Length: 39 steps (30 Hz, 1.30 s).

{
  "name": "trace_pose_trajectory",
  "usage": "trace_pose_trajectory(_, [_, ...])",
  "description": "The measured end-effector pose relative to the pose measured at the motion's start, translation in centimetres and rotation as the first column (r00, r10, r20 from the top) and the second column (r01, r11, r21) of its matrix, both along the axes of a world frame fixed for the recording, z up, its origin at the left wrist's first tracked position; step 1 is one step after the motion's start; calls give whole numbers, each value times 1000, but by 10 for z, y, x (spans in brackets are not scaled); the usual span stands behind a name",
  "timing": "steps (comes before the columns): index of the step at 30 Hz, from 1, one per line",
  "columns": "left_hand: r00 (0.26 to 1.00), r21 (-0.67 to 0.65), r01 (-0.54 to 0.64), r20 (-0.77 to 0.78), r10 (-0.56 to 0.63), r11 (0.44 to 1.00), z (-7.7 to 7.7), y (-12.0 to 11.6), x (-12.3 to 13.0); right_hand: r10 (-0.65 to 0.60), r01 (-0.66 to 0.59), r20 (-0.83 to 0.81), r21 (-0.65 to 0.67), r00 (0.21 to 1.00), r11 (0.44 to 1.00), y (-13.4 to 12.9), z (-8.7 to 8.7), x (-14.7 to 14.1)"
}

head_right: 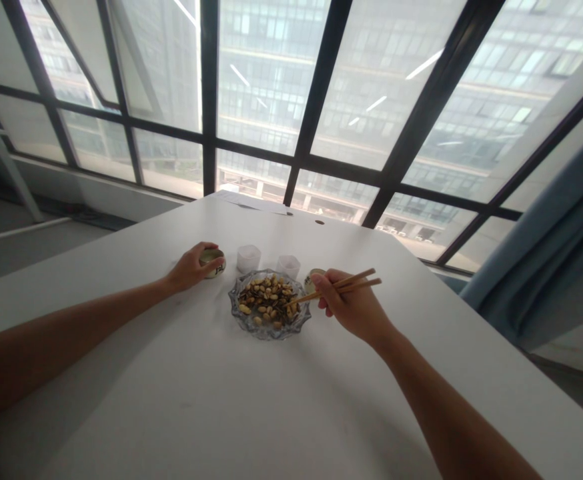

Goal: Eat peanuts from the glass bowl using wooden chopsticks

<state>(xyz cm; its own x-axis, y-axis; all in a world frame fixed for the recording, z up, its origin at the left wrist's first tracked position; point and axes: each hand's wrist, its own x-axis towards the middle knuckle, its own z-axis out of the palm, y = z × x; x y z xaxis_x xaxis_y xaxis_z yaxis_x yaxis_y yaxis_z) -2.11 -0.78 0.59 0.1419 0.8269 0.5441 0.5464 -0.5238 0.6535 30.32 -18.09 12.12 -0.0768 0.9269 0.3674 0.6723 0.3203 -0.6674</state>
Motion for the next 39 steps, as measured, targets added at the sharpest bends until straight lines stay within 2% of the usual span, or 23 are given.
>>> trace_pose_trajectory(12, [999,-38,-25,-48,23,999,0,-4,0,-18,18,3,20,1000,1000,0,0,0])
trace_pose_trajectory(16, [996,53,-9,-88,14,999,-1,-5,-1,-17,17,-20,17,1000,1000,2,-1,1])
trace_pose_trajectory(22, [985,196,78,-168,-46,978,-2,-8,-1,4,-3,17,-10,1000,1000,0,1,-2])
trace_pose_trajectory(28, [966,313,169,-242,-94,935,-1,-11,-1,20,-20,34,4,999,1000,1,-2,-3])
trace_pose_trajectory(33, [953,334,190,-291,-91,923,0,-12,-1,12,-12,21,21,1000,1000,0,0,-1])
trace_pose_trajectory(39, [952,334,160,-301,-56,929,-3,-10,-1,-32,33,-141,5,989,999,4,0,5])
